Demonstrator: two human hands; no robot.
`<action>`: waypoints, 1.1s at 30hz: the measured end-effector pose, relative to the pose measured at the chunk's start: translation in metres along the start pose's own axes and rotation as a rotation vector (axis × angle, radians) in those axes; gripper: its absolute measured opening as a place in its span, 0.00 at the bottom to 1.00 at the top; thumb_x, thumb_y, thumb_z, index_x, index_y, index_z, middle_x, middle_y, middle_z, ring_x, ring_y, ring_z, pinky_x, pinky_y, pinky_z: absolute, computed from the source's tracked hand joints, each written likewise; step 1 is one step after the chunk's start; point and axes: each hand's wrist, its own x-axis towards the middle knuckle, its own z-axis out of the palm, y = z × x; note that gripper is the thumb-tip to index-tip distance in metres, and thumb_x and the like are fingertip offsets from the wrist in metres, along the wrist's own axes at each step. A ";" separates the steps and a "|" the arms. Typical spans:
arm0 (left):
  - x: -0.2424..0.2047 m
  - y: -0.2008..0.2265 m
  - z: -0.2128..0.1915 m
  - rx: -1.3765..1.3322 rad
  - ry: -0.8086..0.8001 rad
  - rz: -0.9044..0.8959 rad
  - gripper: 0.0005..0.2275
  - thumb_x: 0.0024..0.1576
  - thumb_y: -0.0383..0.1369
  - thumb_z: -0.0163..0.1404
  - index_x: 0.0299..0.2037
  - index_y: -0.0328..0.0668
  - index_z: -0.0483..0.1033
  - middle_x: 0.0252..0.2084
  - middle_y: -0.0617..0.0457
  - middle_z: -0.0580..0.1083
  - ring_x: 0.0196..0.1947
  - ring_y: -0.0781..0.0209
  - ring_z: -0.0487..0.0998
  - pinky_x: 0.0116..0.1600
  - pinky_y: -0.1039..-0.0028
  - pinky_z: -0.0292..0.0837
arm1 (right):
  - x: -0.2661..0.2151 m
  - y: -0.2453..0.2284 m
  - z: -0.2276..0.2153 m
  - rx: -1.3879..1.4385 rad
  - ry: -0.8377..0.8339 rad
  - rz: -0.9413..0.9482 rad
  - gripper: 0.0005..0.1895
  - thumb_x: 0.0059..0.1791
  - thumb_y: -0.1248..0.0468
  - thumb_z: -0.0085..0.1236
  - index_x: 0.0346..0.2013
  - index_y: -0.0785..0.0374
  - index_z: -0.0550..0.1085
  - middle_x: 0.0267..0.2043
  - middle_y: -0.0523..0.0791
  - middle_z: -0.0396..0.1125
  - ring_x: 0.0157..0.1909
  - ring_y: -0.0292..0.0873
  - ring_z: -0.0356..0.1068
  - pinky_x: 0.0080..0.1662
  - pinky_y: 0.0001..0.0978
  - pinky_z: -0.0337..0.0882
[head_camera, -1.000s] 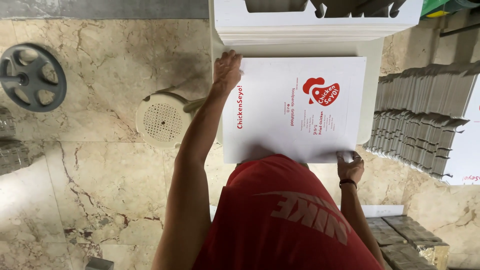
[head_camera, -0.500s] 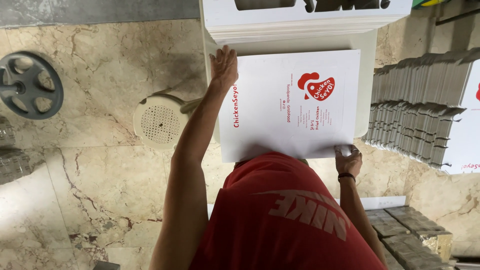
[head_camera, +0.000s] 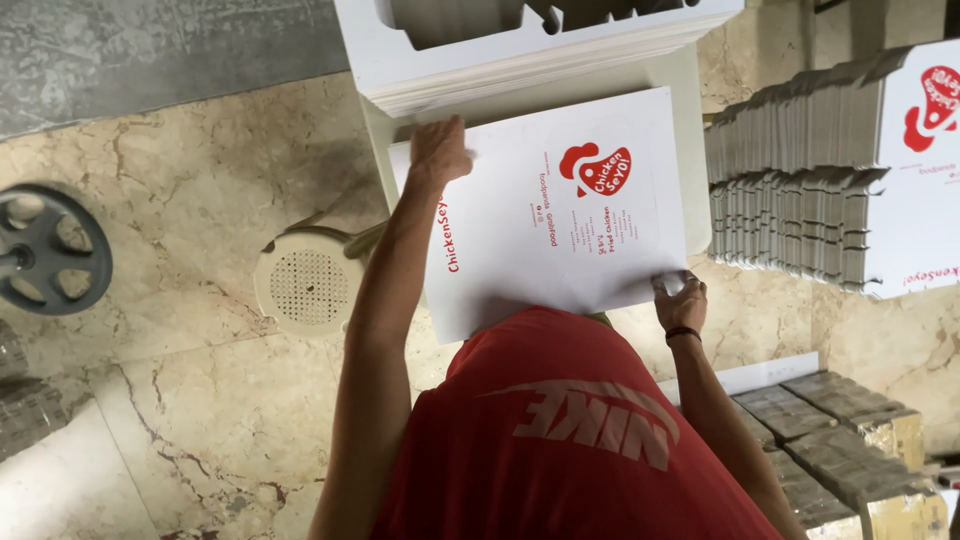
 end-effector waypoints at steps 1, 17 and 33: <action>0.006 0.013 0.005 -0.012 -0.012 0.034 0.14 0.60 0.33 0.54 0.52 0.35 0.74 0.47 0.39 0.77 0.52 0.40 0.79 0.55 0.51 0.72 | 0.001 0.004 0.003 0.003 0.000 -0.028 0.35 0.48 0.49 0.65 0.65 0.63 0.69 0.59 0.54 0.64 0.63 0.63 0.66 0.65 0.52 0.67; 0.093 0.173 0.028 -0.805 -0.027 0.497 0.16 0.63 0.32 0.46 0.59 0.58 0.77 0.58 0.49 0.77 0.61 0.44 0.74 0.66 0.53 0.66 | -0.026 -0.018 -0.066 0.291 0.221 -0.257 0.41 0.47 0.46 0.69 0.66 0.65 0.68 0.55 0.58 0.69 0.60 0.63 0.68 0.61 0.57 0.69; -0.180 0.022 0.122 -0.294 0.211 -0.556 0.25 0.67 0.51 0.43 0.75 0.67 0.58 0.81 0.61 0.43 0.79 0.52 0.34 0.72 0.37 0.42 | -0.032 0.000 -0.083 0.870 -0.748 0.024 0.22 0.50 0.61 0.60 0.53 0.76 0.74 0.42 0.61 0.75 0.38 0.56 0.78 0.38 0.50 0.82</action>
